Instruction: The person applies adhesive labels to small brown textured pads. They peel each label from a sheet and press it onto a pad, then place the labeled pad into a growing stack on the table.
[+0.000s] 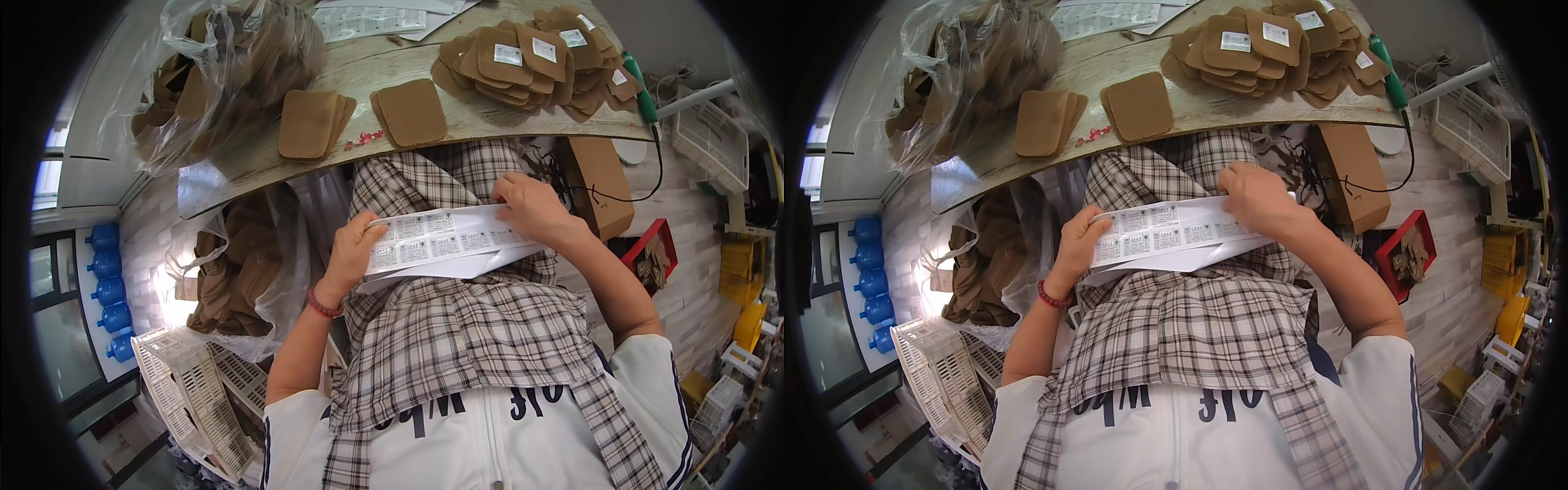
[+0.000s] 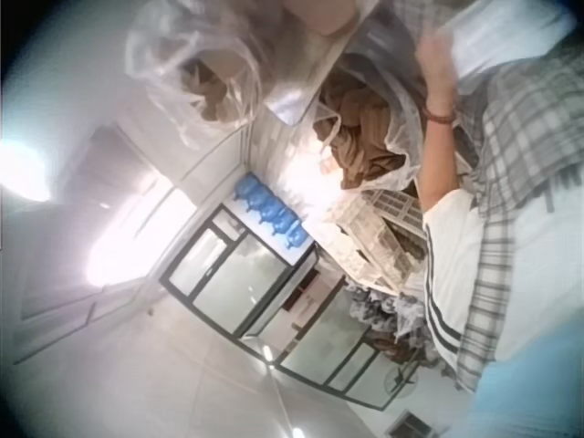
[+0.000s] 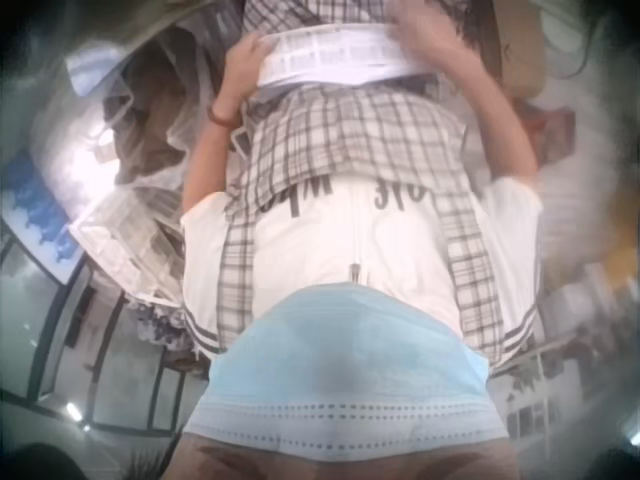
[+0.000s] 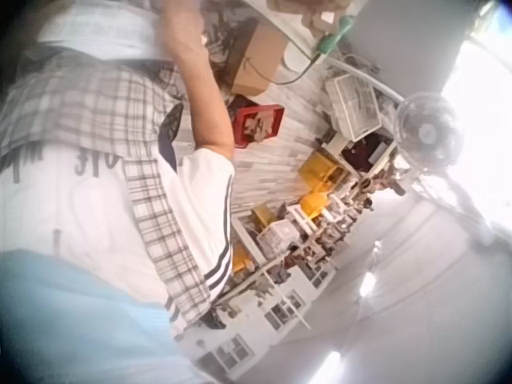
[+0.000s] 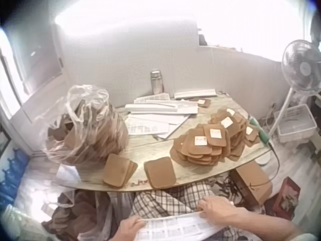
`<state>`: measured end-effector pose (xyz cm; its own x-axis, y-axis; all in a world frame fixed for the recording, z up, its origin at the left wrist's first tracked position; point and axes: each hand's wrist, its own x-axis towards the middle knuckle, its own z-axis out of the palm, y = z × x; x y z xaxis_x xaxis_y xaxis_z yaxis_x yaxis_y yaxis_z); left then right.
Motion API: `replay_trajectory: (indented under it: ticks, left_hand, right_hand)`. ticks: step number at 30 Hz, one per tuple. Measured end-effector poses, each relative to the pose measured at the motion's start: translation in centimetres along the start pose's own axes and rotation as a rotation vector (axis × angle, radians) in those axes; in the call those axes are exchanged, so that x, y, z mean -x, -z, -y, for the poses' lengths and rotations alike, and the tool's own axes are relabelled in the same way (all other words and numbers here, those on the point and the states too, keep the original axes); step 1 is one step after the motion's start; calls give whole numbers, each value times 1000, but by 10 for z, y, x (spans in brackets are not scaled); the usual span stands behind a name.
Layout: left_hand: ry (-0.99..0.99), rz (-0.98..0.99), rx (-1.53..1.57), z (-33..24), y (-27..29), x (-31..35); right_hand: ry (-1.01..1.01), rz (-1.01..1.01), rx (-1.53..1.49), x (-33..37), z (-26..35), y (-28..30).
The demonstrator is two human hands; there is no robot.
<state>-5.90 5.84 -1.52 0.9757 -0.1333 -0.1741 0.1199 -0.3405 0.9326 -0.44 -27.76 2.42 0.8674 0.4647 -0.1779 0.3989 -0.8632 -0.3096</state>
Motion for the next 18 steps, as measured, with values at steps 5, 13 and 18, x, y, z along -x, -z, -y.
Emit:
replay_trajectory:
  ticks: [5,13,18]
  left_hand:
    - [-77,-66,-21,-9,9,5]
    - [-407,-75,-836,-49,15,-12]
    - [-289,114,-568,-53,-6,-35]
  right_hand:
    - [101,-122,-429,-22,40,-23]
    - [140,-329,-476,-35,51,-39]
    - [160,-359,-483,-42,56,-34]
